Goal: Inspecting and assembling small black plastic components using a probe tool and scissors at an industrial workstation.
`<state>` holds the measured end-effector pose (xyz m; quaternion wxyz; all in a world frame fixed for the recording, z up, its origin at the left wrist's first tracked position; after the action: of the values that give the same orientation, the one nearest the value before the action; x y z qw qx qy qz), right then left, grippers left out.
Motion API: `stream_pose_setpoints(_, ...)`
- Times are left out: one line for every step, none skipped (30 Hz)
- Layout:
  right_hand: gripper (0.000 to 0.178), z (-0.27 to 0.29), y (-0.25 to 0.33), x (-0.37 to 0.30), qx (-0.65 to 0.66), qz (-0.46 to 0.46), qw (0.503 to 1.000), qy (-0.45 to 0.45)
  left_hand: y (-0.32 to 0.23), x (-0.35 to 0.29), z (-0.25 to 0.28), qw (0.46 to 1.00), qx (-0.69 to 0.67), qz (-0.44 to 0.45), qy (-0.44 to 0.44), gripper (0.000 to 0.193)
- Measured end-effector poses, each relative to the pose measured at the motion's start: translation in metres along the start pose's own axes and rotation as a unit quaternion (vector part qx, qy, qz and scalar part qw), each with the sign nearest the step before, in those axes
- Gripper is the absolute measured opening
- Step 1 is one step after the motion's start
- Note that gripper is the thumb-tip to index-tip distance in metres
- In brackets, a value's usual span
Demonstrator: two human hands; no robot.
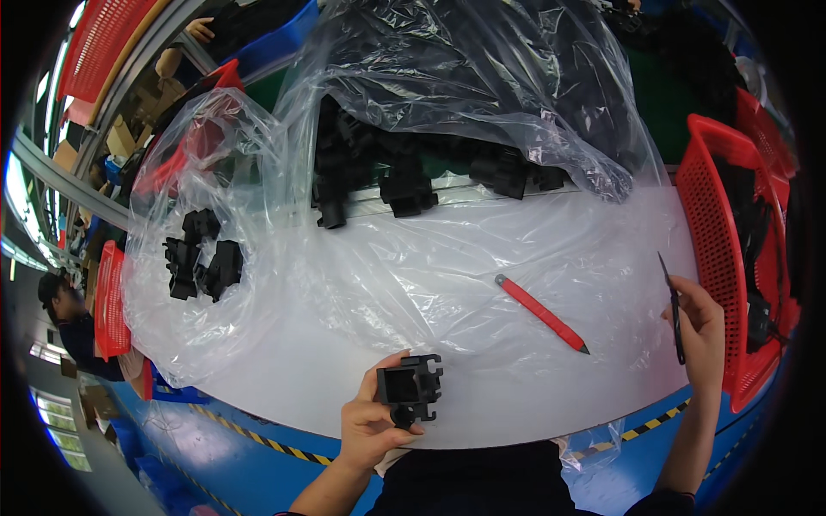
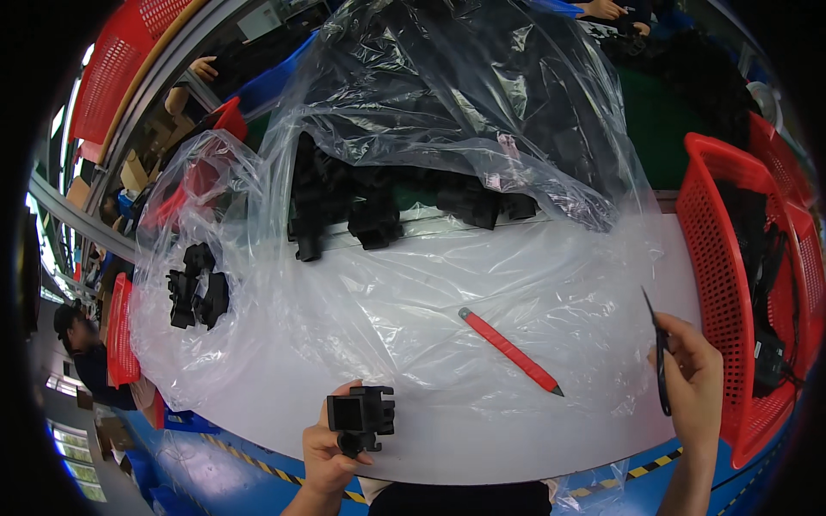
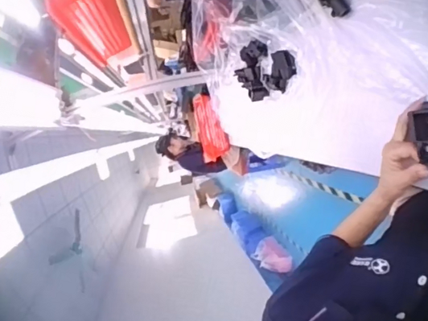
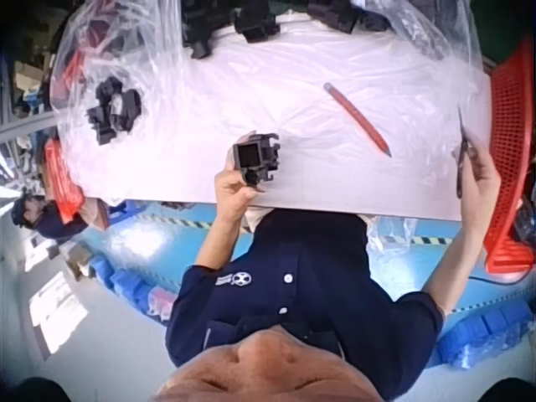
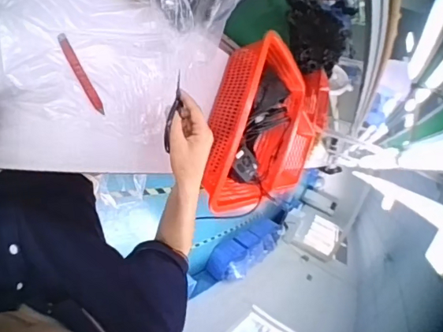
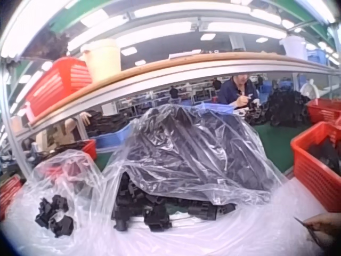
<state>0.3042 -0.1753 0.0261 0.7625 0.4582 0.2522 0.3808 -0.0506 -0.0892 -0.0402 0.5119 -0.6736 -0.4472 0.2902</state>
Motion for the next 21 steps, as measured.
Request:
stream_pose_setpoints(0.030, 0.010, -0.018, 0.010, -0.071, 0.010, 0.997, -0.026, 0.001, -0.003, -0.001, 1.000, 0.004, 0.002, -0.009, 0.021)
stream_pose_setpoints(0.030, 0.019, -0.029, 0.016, -0.093, 0.021, 0.995, -0.036, 0.002, -0.003, -0.002, 1.000, 0.001, 0.008, -0.012, 0.023)
stream_pose_setpoints(0.030, 0.024, -0.034, 0.022, -0.118, 0.034, 0.992, -0.040, 0.002, -0.004, -0.001, 1.000, -0.004, 0.012, -0.017, 0.025)
stream_pose_setpoints(0.031, 0.028, -0.037, 0.027, -0.136, 0.037, 0.989, -0.039, 0.003, -0.005, -0.001, 1.000, -0.009, 0.015, -0.022, 0.026)
stream_pose_setpoints(0.031, 0.032, -0.039, 0.030, -0.154, 0.040, 0.987, -0.038, 0.003, -0.005, -0.001, 0.999, -0.014, 0.019, -0.027, 0.028)
stream_pose_setpoints(0.032, 0.032, -0.041, 0.033, -0.169, 0.042, 0.984, -0.036, 0.002, -0.007, -0.001, 0.999, -0.027, 0.025, -0.029, 0.029)
stream_pose_setpoints(0.032, 0.031, -0.041, 0.036, -0.179, 0.049, 0.982, -0.031, 0.002, -0.008, -0.002, 0.998, -0.040, 0.031, -0.031, 0.030)
stream_pose_setpoints(0.032, 0.031, -0.040, 0.039, -0.189, 0.057, 0.980, -0.025, 0.002, -0.009, -0.002, 0.997, -0.054, 0.037, -0.032, 0.031)
stream_pose_setpoints(0.033, 0.032, -0.037, 0.042, -0.200, 0.065, 0.977, -0.022, 0.002, -0.010, -0.002, 0.996, -0.070, 0.039, -0.041, 0.031)
stream_pose_setpoints(0.035, 0.033, -0.035, 0.043, -0.215, 0.057, 0.975, -0.008, 0.002, -0.012, -0.002, 0.994, -0.087, 0.042, -0.050, 0.031)
stream_pose_setpoints(0.036, 0.032, -0.040, 0.046, -0.224, 0.106, 0.968, -0.040, 0.002, -0.013, -0.002, 0.992, -0.104, 0.044, -0.059, 0.032)
stream_pose_setpoints(0.036, 0.031, -0.048, 0.050, -0.232, 0.156, 0.957, -0.073, 0.002, -0.013, -0.001, 0.992, -0.110, 0.033, -0.046, 0.035)
stream_pose_setpoints(0.037, 0.030, -0.052, 0.052, -0.239, 0.206, 0.943, -0.107, 0.004, -0.012, 0.001, 0.993, -0.115, 0.022, -0.034, 0.039)
stream_pose_setpoints(0.038, 0.027, -0.050, 0.054, -0.283, 0.179, 0.937, -0.101, 0.005, -0.012, 0.004, 0.992, -0.125, 0.020, -0.026, 0.041)
stream_pose_setpoints(0.038, 0.022, -0.047, 0.054, -0.326, 0.150, 0.929, -0.094, 0.006, -0.012, 0.006, 0.991, -0.134, 0.018, -0.020, 0.042)
stream_pose_setpoints(0.039, 0.019, -0.047, 0.054, -0.368, 0.120, 0.918, -0.087, 0.007, -0.013, 0.008, 0.988, -0.149, 0.024, -0.018, 0.042)
stream_pose_setpoints(0.038, 0.016, -0.056, 0.059, -0.394, 0.106, 0.911, -0.056, 0.007, -0.014, 0.009, 0.985, -0.166, 0.029, -0.019, 0.042)
stream_pose_setpoints(0.037, 0.015, -0.061, 0.058, -0.416, 0.133, 0.898, -0.061, 0.008, -0.016, 0.011, 0.982, -0.186, 0.035, -0.017, 0.041)
stream_pose_setpoints(0.037, 0.013, -0.062, 0.057, -0.437, 0.160, 0.882, -0.066, 0.008, -0.016, 0.011, 0.977, -0.208, 0.039, -0.016, 0.041)
stream_pose_setpoints(0.036, 0.013, -0.056, 0.054, -0.410, 0.198, 0.884, -0.105, 0.007, -0.016, 0.011, 0.973, -0.225, 0.042, -0.015, 0.040)
stream_pose_setpoints(0.035, 0.011, -0.048, 0.050, -0.379, 0.236, 0.884, -0.142, 0.008, -0.018, 0.012, 0.970, -0.239, 0.043, -0.015, 0.040)
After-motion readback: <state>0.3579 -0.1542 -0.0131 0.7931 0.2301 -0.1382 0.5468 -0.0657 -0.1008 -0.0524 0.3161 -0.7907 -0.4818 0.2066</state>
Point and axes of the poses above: each hand's wrist, its own x-axis towards the middle knuckle, its own z-axis out of the back of the hand, y = z × x, the point moved 1 cm from there along x, towards the middle knuckle, and after that the axes turned 2 degrees about -z, right-handed, at the moved point
